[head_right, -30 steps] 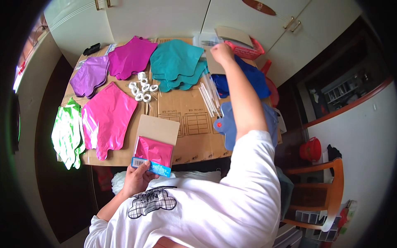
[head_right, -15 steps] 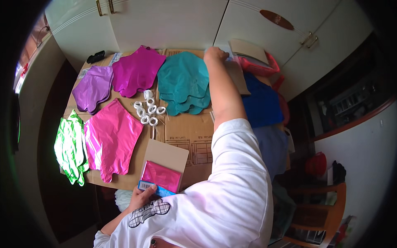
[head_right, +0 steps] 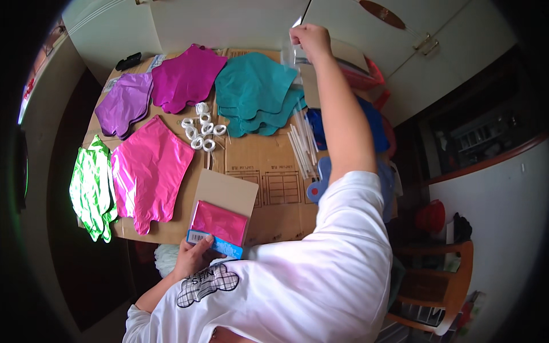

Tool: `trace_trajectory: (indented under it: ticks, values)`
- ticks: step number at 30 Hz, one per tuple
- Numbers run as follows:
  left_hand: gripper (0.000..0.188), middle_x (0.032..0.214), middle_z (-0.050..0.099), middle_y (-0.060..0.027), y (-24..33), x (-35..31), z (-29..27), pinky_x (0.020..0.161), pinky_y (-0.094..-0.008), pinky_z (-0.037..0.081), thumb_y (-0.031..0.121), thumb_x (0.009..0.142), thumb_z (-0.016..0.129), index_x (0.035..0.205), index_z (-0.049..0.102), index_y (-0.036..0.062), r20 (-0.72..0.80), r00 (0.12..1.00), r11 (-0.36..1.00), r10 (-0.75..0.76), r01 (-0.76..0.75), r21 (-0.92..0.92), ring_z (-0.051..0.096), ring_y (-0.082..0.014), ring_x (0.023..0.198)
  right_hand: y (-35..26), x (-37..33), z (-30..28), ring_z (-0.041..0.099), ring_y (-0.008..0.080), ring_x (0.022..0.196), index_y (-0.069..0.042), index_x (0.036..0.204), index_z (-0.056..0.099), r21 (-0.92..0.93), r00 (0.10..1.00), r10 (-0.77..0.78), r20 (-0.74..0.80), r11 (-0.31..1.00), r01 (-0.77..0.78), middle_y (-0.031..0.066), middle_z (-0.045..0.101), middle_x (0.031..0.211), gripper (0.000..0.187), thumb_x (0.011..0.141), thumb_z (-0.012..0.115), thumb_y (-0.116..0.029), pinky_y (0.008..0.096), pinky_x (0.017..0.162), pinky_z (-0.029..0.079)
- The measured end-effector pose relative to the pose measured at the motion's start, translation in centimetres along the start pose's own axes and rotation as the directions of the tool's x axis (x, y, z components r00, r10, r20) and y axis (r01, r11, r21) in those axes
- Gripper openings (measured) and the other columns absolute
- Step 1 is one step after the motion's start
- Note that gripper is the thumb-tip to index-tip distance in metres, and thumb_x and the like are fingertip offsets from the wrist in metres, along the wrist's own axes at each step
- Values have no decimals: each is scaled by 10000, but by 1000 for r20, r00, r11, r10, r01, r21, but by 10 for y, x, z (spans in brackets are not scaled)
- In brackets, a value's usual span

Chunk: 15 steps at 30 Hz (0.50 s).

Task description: Sorting and inspecting colorful deflated foil balloons on a workbench.

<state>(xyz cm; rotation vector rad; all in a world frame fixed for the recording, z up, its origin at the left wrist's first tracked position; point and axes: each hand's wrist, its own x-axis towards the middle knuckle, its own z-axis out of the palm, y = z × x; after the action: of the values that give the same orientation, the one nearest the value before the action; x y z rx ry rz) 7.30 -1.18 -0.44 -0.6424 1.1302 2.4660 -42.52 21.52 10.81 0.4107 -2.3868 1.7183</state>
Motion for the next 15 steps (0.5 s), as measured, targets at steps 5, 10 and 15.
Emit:
trace_trajectory:
  ticks: [5, 10, 15]
  values:
    - [203, 966, 678, -131, -9, -9, -2, 713, -369, 592, 136, 962, 556, 1076, 600, -27, 15, 996, 996, 90, -90, 5, 687, -229, 836, -119, -149, 14, 638, 121, 628, 21, 766, 678, -351, 935, -115, 335, 906, 237, 77, 652, 654, 120, 780, 662, -98, 273, 586, 498]
    - [212, 968, 677, -116, -32, -42, -23, 703, -363, 584, 150, 953, 574, 1090, 596, -10, 15, 993, 992, 113, -114, 61, 683, -222, 839, -80, -272, 54, 663, 239, 621, 7, 774, 701, -358, 790, 75, 608, 914, 189, 149, 667, 663, 166, 742, 676, -155, 320, 602, 516]
    - [201, 955, 670, -110, -46, -62, -46, 746, -371, 573, 171, 961, 577, 1039, 601, -13, 35, 987, 988, 155, -156, 14, 675, -210, 852, -60, -339, 71, 592, 99, 559, 47, 943, 675, -315, 774, 304, 556, 938, -142, 48, 660, 719, 351, 880, 688, -297, 242, 563, 503]
